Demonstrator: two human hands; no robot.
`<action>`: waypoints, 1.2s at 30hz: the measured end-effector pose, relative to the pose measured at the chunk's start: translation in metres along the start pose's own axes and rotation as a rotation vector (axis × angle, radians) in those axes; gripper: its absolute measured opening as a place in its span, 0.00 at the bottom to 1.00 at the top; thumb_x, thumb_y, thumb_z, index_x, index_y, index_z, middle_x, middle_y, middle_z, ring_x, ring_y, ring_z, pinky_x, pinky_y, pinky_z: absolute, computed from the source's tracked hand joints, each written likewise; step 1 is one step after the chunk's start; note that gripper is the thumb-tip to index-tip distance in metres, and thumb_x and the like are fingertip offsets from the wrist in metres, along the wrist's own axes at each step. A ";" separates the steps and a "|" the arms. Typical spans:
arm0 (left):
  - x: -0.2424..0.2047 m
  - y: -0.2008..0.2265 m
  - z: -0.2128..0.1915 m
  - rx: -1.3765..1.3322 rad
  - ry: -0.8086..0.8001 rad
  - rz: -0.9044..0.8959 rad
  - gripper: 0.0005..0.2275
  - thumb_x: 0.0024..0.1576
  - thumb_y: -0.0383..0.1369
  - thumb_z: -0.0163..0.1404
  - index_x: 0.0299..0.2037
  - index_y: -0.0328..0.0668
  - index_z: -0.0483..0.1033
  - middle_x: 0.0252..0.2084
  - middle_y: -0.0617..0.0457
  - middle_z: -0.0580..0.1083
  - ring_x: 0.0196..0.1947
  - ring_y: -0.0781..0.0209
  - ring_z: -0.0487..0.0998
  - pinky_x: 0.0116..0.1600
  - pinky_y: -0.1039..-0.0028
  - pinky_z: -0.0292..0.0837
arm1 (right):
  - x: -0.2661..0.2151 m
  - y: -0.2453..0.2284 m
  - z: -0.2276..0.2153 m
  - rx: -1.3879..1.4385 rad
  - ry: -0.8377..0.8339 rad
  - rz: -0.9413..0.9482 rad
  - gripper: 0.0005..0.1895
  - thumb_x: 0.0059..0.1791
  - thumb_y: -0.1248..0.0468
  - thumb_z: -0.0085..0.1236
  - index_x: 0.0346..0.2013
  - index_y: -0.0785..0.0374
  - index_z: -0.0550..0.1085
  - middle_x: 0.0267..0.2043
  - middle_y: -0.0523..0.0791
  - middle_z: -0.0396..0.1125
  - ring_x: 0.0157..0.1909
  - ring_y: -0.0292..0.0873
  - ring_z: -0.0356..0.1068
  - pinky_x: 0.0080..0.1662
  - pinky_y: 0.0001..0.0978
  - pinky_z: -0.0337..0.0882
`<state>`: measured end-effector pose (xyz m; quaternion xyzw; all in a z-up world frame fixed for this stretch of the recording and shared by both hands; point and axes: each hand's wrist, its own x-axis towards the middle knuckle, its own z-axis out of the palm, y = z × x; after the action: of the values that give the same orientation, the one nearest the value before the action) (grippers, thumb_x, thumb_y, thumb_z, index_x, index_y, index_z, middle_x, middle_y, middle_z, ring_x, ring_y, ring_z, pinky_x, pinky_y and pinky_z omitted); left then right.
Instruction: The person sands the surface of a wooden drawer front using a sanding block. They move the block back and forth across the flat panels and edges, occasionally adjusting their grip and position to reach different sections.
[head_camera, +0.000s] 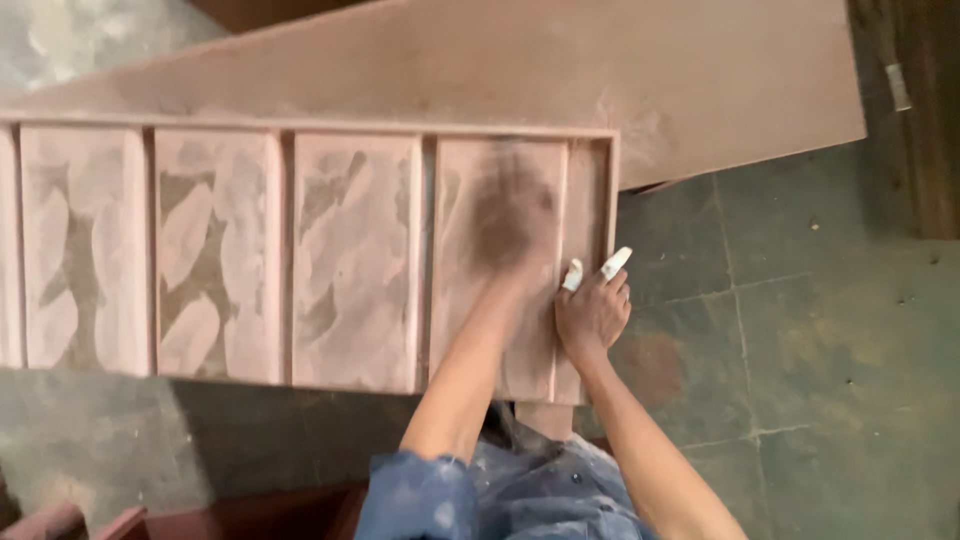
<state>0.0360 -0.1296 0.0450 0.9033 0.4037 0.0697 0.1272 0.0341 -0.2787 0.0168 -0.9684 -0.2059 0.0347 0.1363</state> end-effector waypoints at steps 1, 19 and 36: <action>0.002 0.006 0.010 0.001 -0.050 0.076 0.31 0.67 0.49 0.36 0.76 0.38 0.47 0.79 0.44 0.50 0.79 0.49 0.45 0.81 0.60 0.37 | -0.002 -0.002 0.001 -0.004 -0.011 0.005 0.39 0.56 0.48 0.46 0.67 0.83 0.58 0.51 0.58 0.66 0.49 0.60 0.69 0.50 0.50 0.69; -0.077 -0.079 0.017 -0.029 0.004 0.285 0.28 0.65 0.44 0.38 0.74 0.42 0.52 0.78 0.48 0.53 0.77 0.50 0.50 0.78 0.51 0.36 | -0.017 0.001 -0.002 0.089 0.211 -0.250 0.35 0.57 0.52 0.45 0.73 0.69 0.55 0.76 0.57 0.51 0.77 0.58 0.48 0.71 0.57 0.46; 0.051 -0.218 -0.026 -0.112 0.229 0.216 0.24 0.69 0.41 0.39 0.72 0.35 0.59 0.74 0.40 0.60 0.75 0.40 0.57 0.77 0.52 0.49 | 0.064 -0.148 0.087 0.071 0.050 -0.337 0.41 0.57 0.42 0.40 0.75 0.69 0.49 0.79 0.57 0.44 0.80 0.57 0.41 0.74 0.59 0.38</action>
<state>-0.0910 0.0528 0.0089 0.9192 0.3116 0.2076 0.1222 0.0243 -0.1007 -0.0261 -0.9154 -0.3603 -0.0056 0.1793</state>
